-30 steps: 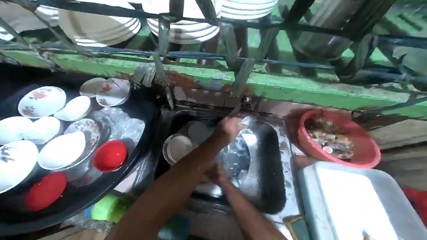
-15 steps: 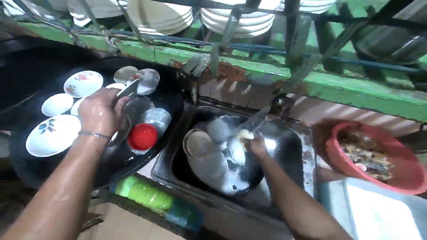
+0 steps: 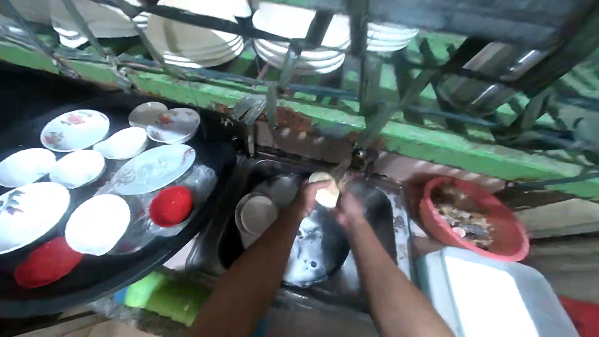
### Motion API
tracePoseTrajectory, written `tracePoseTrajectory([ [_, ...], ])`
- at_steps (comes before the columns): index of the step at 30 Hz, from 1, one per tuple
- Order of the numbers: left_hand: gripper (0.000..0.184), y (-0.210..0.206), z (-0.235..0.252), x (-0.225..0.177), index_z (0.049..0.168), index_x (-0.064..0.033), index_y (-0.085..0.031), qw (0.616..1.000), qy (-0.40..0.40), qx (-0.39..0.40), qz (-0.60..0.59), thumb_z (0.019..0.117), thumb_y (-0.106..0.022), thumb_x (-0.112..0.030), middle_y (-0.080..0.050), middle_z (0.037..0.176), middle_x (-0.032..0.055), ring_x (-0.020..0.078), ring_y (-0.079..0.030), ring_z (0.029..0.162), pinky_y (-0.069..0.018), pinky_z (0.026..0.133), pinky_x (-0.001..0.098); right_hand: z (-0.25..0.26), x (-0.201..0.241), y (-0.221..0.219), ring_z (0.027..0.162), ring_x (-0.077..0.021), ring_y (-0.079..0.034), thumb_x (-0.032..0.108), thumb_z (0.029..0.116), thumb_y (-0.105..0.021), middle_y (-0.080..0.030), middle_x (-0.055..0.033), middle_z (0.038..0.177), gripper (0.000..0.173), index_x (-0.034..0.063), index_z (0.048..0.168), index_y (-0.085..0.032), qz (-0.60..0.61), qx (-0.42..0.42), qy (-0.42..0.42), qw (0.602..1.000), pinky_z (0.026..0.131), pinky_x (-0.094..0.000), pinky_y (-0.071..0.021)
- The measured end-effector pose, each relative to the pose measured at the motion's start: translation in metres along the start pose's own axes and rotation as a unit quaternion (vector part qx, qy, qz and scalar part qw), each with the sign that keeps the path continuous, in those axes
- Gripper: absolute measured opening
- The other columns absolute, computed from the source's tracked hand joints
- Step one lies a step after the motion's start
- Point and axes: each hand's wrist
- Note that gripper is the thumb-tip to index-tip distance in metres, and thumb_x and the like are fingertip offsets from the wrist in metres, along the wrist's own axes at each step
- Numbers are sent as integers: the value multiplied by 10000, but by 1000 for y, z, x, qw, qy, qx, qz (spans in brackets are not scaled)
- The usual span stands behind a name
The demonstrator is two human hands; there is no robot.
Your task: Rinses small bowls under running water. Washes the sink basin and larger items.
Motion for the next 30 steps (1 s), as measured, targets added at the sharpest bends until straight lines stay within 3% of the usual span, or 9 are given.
tracePoseTrajectory([
  [3,434,-23,24,7,1305,27,-589,998,-5,-2,70,889,-713,-3,-669,1195,214,297,-662,1067,-557,921,491,-7,-41,20,689,-237,-612,507,1119,-278,-641,-146,874,620,4,1252,-613,-167,-82,22,982,642,-427,-548],
  [6,493,-34,22,-14,1261,36,-647,929,-70,41,361,838,-838,-130,-676,1220,237,342,-652,1157,-515,1029,533,-20,-90,33,1153,-350,-638,252,1082,-513,-650,-231,1255,373,-10,1332,-599,-389,-22,89,917,996,-544,-523],
  [8,482,-43,3,-40,1266,-12,-671,849,-98,82,513,881,-818,-262,-690,1220,220,354,-659,1166,-505,1034,566,-29,-114,26,1491,-381,-368,421,950,-705,-384,-215,1608,653,102,1492,-533,-546,77,124,825,1213,-577,-327],
  [11,451,-29,-33,-69,1215,-42,-708,775,-193,103,593,901,-796,-353,-728,1121,188,334,-697,1078,-538,971,558,-31,-126,16,1592,-398,-32,619,869,-715,-77,-181,1727,820,240,1556,-477,-704,148,116,684,1227,-705,-40],
  [15,425,27,-86,-124,1108,-48,-740,694,-298,-22,656,992,-656,-448,-741,1009,172,335,-717,977,-561,887,560,-6,-122,11,1594,-396,3,605,923,-647,-108,-122,1735,707,149,1461,-587,-780,163,143,587,1199,-749,-17],
  [19,516,107,-137,-182,1035,-7,-706,592,-282,-215,724,1025,-569,-505,-710,873,241,457,-712,844,-544,731,669,10,-107,19,1577,-375,-173,422,1034,-537,-381,-191,1627,583,58,1490,-526,-802,299,153,494,1238,-682,33],
  [25,522,194,-160,-202,1376,31,-554,593,-216,-348,693,983,-701,-280,-564,1310,344,540,-569,1207,-465,985,698,4,-103,63,1497,-377,-362,410,1024,-571,-479,-184,1555,547,101,1474,-545,-808,330,161,462,1240,-628,-170],
  [28,337,135,-164,-138,1283,-3,-643,636,-273,-230,684,1010,-627,-200,-636,1274,248,397,-623,1205,-509,1026,564,-15,-108,46,1482,-414,-362,236,1009,-587,-490,-244,1524,480,-24,1412,-576,-826,254,93,495,1226,-623,-196],
  [30,412,102,-150,-68,1364,-74,-632,681,-157,-89,710,1042,-582,-324,-610,1403,162,312,-595,1298,-485,1095,511,-23,-113,39,1401,-408,-475,267,1031,-537,-577,-230,1438,421,25,1364,-626,-806,267,112,516,1210,-602,-266],
])
Point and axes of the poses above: each hand's wrist, its own z-axis towards the middle knuckle, its own y-axis out of the back of the hand, x = y × z
